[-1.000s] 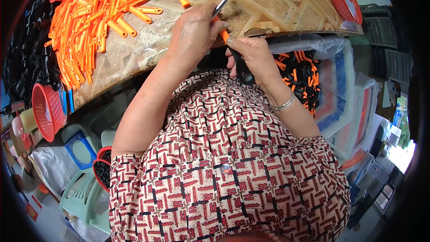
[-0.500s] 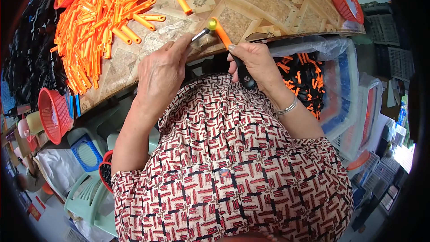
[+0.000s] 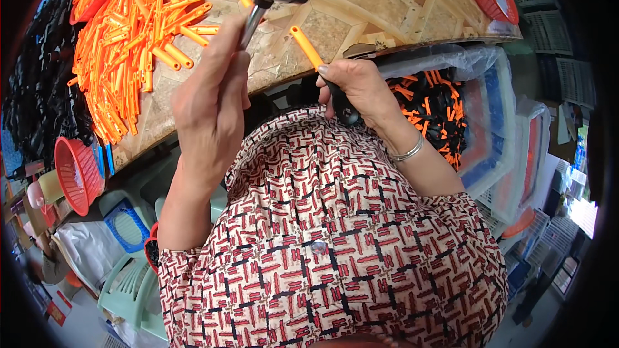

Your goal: The person assembles small plastic components by inserting orange plastic handles into black plastic heads. They use a small hammer to tap the handles into place, ensuring a secure fit. The person works at a wooden table, handling the parts one by one and placing the finished items on the table.

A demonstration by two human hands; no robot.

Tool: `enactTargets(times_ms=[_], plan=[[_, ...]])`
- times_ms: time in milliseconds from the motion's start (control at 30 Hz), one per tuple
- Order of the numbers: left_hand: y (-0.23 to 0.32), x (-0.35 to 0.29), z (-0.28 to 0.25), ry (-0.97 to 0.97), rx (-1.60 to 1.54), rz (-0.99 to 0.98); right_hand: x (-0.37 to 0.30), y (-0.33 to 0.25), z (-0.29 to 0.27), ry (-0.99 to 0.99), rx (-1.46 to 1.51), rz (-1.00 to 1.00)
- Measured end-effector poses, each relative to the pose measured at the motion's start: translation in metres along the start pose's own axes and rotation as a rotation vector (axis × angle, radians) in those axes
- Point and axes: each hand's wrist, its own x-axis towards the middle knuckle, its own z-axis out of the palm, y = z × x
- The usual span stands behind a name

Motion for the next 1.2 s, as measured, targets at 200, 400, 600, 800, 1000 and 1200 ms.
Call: enactTargets(times_ms=[200,400,600,800,1000,1200], plan=[[-0.018,-0.010,0.014,-0.316,0.561,0.160,-0.004,-0.005,0.001,-0.059,0.055,0.051],[-0.019,0.005,-0.008,-0.128,-0.396,-0.320,-0.011,-0.012,-0.026,-0.157,-0.075,0.019],[-0.045,0.004,-0.037,0.062,-0.952,-0.533,-0.069,-0.074,-0.159,-0.043,-1.120,-0.049],[-0.053,0.008,-0.020,0.076,-0.998,-0.467,-0.023,-0.128,-0.142,0.334,-1.348,-0.469],[-0.058,0.008,-0.008,-0.002,-0.698,-0.519,0.136,-0.162,-0.055,0.217,-1.245,-1.144],[-0.049,0.007,0.006,0.017,-0.600,-0.533,0.229,-0.149,-0.003,0.322,-1.572,-1.260]])
